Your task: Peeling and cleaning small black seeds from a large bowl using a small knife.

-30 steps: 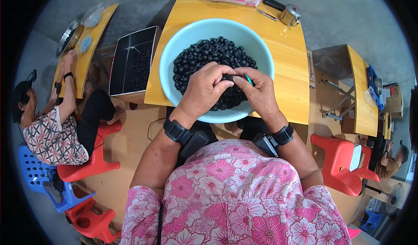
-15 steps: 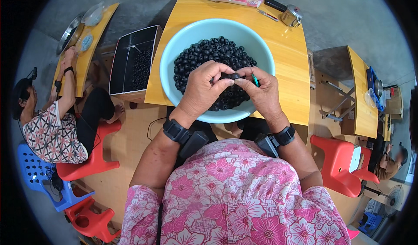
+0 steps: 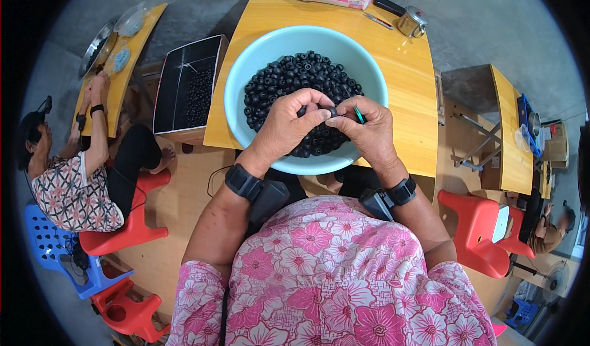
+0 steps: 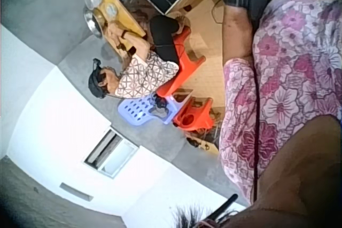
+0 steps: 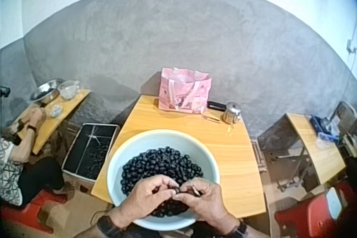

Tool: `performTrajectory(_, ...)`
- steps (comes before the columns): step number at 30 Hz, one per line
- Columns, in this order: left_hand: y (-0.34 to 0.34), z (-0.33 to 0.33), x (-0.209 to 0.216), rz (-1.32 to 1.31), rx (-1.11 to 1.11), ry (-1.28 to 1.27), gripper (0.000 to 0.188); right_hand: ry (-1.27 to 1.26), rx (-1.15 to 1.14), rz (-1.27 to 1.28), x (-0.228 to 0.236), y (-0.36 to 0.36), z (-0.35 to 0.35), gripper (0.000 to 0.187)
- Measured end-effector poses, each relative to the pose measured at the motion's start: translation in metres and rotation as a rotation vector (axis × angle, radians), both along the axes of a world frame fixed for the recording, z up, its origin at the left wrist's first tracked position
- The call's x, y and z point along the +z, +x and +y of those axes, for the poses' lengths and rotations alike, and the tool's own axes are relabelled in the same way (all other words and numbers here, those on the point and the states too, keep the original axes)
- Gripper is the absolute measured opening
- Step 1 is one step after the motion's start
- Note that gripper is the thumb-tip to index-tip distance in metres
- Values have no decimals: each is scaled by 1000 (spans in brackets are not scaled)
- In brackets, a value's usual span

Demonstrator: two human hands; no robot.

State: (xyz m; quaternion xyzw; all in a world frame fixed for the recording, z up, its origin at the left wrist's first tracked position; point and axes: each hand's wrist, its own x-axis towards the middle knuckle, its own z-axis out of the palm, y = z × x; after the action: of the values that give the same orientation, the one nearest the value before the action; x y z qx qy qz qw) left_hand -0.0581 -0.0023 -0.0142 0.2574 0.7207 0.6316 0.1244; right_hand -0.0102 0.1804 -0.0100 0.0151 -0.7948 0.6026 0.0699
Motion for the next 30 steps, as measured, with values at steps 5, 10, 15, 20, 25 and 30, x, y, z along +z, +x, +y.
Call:
performTrajectory(5, -1, 1, 3, -170, -49, 1, 14, 34, -6, 14, 0, -1, 1, 18)
performTrajectory(10, 0, 0, 3, -266, -87, 68, 12, 31, 0, 17, 0, 0, -1, 19)
performTrajectory(15, 1, -1, 7, -378, -119, 124, 9, 23, 9, 21, 0, 0, -2, 19)
performTrajectory(20, 2, -2, 7, -436, -43, 210, 8, 13, 83, 43, 2, 1, 0, 16)
performTrajectory(25, 0, -1, 5, -413, -55, 176, 7, -40, 49, 58, 3, 2, -2, 17)
performTrajectory(30, -1, -1, 3, -416, -81, 165, 11, 0, 11, 53, 5, 2, -2, 19)
